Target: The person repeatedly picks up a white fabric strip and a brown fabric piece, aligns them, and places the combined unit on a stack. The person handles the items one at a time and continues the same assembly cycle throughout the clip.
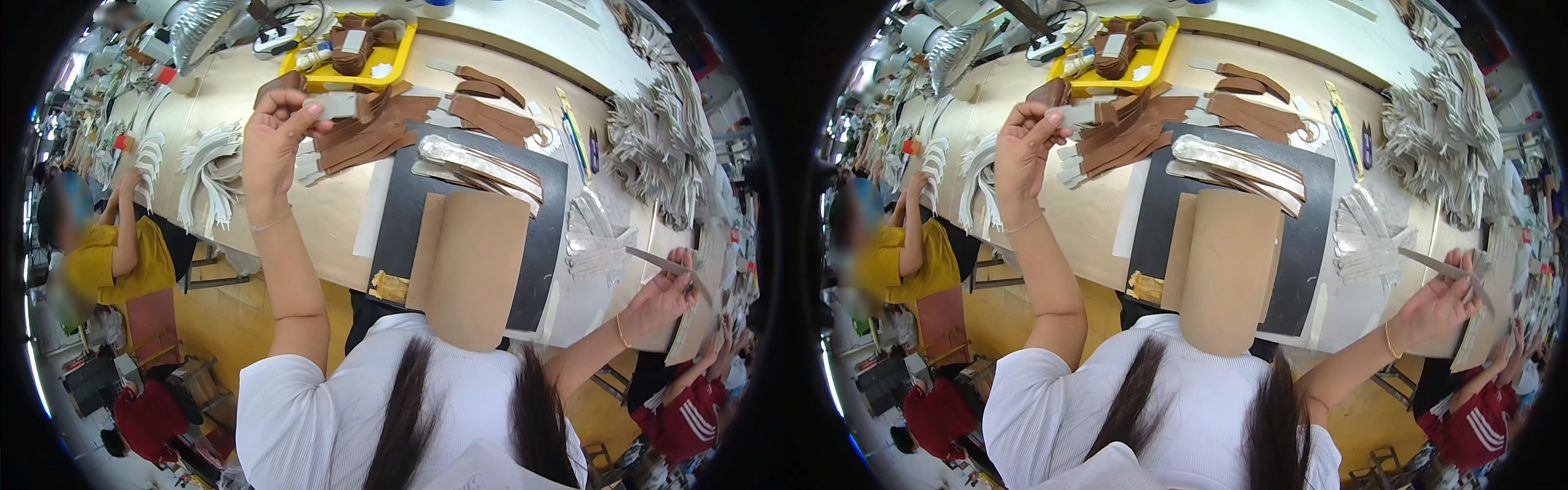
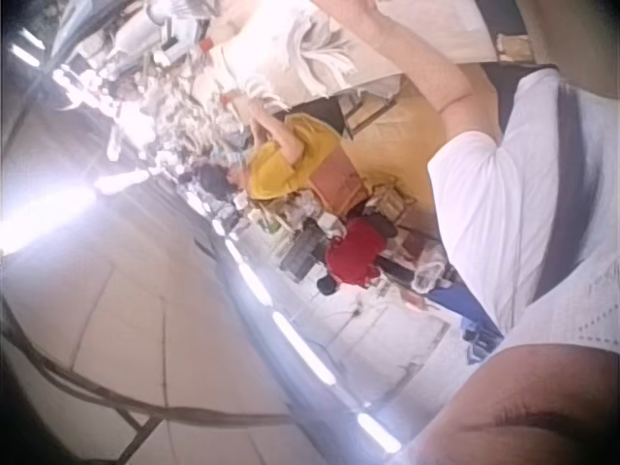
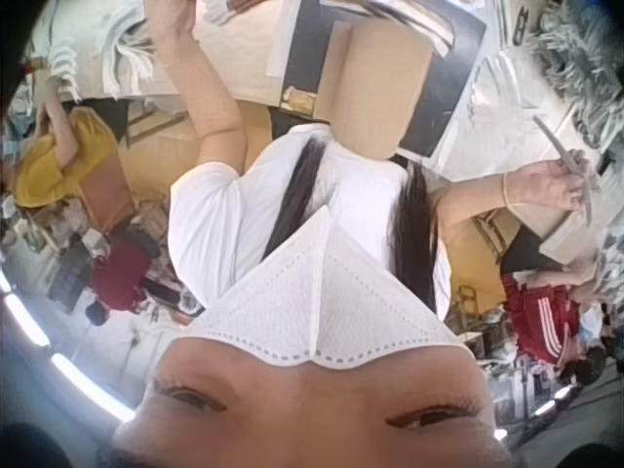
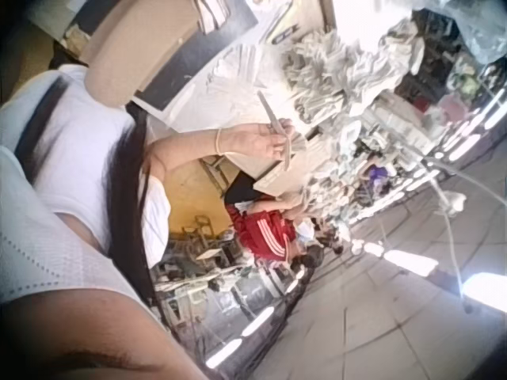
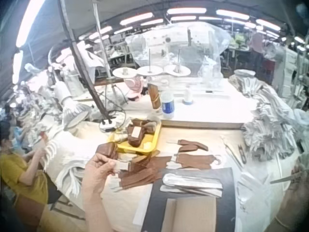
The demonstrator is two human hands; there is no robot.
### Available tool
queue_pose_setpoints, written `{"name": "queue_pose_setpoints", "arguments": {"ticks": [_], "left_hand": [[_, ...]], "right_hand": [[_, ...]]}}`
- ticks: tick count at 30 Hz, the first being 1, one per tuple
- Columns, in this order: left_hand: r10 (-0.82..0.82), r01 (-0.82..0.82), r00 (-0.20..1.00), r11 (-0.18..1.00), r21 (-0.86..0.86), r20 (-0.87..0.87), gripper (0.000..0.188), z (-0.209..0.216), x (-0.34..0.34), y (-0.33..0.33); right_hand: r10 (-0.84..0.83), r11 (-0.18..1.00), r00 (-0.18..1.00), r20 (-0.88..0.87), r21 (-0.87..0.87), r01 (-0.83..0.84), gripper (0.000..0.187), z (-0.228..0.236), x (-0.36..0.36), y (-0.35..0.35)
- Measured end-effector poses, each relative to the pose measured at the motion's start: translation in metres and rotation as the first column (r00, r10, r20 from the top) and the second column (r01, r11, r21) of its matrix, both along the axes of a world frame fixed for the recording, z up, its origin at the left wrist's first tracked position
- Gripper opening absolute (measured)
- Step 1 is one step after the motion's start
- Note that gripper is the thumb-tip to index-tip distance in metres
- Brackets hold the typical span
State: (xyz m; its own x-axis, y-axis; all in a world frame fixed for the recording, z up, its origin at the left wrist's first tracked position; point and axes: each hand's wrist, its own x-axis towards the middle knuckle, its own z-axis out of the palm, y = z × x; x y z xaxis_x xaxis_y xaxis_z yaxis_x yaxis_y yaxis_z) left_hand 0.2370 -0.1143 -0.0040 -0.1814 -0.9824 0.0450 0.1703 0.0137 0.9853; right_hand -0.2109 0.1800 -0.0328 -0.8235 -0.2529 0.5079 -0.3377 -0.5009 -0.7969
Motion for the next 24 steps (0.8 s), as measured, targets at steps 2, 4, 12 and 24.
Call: {"name": "queue_pose_setpoints", "arguments": {"ticks": [2,4,12,24], "left_hand": [[-0.068,0.066,0.997,0.997,-0.034,-0.044,0.023,0.037,-0.031,0.024],[-0.259,0.241,0.946,0.964,-0.112,-0.194,0.022,0.057,-0.046,0.053],[-0.617,0.664,0.746,0.66,0.352,-0.252,0.013,0.023,-0.081,0.124],[-0.599,0.625,0.759,0.561,0.543,-0.255,0.041,-0.016,-0.075,0.134]], "right_hand": [[0.038,0.999,0.999,-0.007,0.012,-0.038,0.021,0.005,0.003,-0.002],[0.128,0.991,0.992,-0.01,0.037,-0.128,0.022,0.01,0.007,-0.005],[0.446,0.798,0.891,0.081,0.415,-0.437,0.02,0.069,0.063,0.0],[0.548,-0.035,0.467,0.694,0.577,-0.816,0.016,0.061,0.161,-0.059]]}}
